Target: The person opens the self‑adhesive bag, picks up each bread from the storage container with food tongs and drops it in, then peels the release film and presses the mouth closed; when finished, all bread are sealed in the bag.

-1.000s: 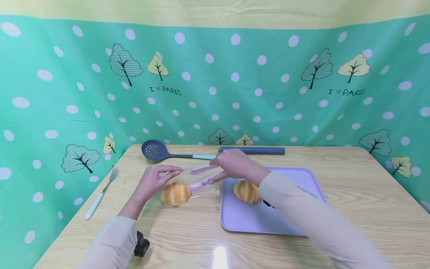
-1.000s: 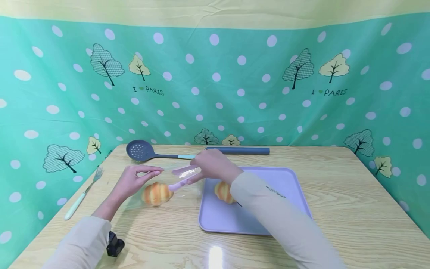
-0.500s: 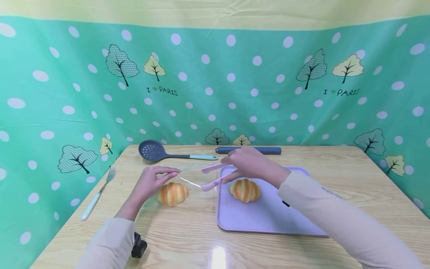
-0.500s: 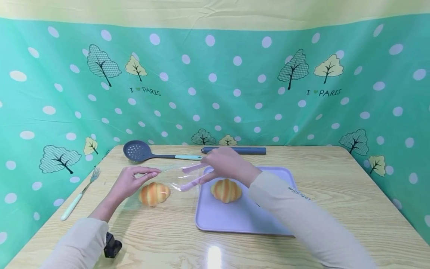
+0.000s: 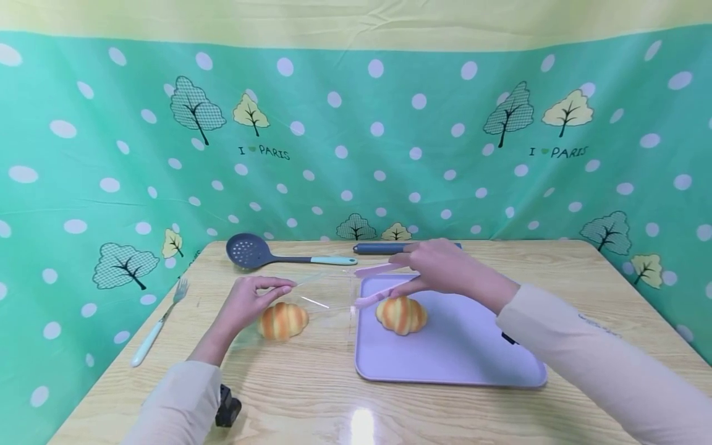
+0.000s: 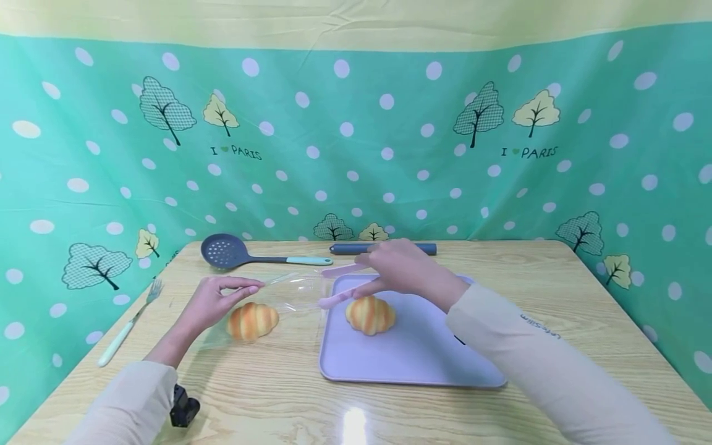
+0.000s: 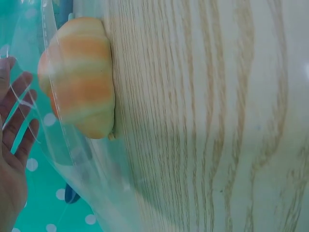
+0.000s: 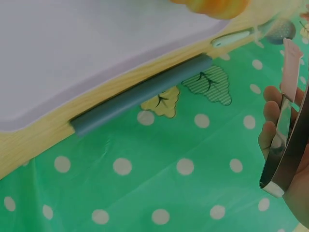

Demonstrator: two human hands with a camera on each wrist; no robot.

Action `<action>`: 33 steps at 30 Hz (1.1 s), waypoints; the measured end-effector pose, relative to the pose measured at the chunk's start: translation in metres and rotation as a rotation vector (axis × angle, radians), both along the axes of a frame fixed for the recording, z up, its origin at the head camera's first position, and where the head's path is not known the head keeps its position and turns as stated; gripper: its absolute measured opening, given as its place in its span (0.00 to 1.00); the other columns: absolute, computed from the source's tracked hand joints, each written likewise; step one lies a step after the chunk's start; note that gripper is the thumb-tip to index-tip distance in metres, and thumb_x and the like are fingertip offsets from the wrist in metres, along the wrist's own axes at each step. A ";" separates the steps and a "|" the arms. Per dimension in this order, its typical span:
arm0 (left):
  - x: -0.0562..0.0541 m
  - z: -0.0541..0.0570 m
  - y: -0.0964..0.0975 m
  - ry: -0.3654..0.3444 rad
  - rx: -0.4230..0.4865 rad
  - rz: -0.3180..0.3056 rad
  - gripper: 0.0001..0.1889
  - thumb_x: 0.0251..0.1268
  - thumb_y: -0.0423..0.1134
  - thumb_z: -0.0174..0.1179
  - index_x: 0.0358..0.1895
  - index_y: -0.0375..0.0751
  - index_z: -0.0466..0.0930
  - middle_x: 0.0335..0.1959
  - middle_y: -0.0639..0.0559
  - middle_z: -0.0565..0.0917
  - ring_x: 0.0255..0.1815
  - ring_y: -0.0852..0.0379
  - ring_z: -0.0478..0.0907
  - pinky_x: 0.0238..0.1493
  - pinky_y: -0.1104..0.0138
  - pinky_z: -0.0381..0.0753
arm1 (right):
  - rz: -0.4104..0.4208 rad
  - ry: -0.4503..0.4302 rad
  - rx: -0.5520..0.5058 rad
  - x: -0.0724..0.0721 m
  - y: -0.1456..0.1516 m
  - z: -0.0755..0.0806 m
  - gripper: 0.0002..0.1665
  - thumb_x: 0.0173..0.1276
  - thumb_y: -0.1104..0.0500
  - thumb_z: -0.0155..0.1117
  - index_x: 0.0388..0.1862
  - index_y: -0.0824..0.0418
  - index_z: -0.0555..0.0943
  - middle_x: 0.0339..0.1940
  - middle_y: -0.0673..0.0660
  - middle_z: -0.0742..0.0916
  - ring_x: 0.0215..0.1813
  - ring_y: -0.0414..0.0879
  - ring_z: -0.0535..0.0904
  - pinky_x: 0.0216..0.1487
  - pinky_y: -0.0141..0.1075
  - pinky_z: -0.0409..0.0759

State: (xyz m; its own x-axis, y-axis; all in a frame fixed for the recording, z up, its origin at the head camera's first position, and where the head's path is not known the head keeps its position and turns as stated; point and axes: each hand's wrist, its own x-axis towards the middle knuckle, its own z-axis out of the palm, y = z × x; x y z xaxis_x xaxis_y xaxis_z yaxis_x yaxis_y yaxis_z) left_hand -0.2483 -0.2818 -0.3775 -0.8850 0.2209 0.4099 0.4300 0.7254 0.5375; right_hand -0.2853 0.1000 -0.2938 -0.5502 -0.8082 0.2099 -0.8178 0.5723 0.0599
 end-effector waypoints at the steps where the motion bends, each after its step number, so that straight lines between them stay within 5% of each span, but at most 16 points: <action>1: 0.000 0.000 0.000 0.001 -0.001 -0.001 0.07 0.67 0.37 0.69 0.44 0.42 0.92 0.41 0.47 0.91 0.49 0.42 0.87 0.54 0.45 0.83 | -0.009 -0.001 -0.003 0.001 0.003 0.000 0.38 0.59 0.31 0.72 0.55 0.58 0.87 0.29 0.48 0.85 0.24 0.38 0.71 0.22 0.29 0.69; 15: -0.001 0.002 0.002 0.004 -0.014 0.000 0.08 0.67 0.37 0.69 0.45 0.41 0.91 0.41 0.48 0.91 0.49 0.43 0.87 0.54 0.45 0.83 | -0.073 -0.005 -0.022 0.014 0.045 -0.004 0.39 0.62 0.29 0.68 0.54 0.60 0.87 0.26 0.48 0.83 0.25 0.39 0.77 0.25 0.31 0.74; 28: 0.002 0.000 0.006 -0.015 0.008 -0.007 0.08 0.67 0.37 0.69 0.46 0.41 0.91 0.42 0.48 0.91 0.50 0.44 0.87 0.54 0.46 0.83 | -0.162 -0.061 -0.018 0.019 0.073 -0.031 0.50 0.61 0.19 0.55 0.55 0.61 0.86 0.30 0.50 0.87 0.27 0.39 0.80 0.28 0.33 0.79; 33: 0.002 -0.001 0.006 -0.008 0.003 -0.003 0.08 0.67 0.37 0.69 0.46 0.41 0.91 0.42 0.47 0.91 0.49 0.43 0.87 0.54 0.45 0.83 | -0.155 -0.033 -0.031 0.021 0.080 -0.042 0.45 0.61 0.24 0.63 0.54 0.62 0.87 0.30 0.51 0.86 0.24 0.36 0.74 0.27 0.33 0.77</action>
State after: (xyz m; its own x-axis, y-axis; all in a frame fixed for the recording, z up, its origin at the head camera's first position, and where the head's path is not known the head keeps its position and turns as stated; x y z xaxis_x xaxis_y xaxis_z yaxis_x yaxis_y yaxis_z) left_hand -0.2459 -0.2759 -0.3780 -0.8876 0.2225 0.4032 0.4278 0.7226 0.5430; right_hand -0.2647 0.1801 -0.3362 -0.6749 -0.7066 0.2128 -0.7209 0.6929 0.0145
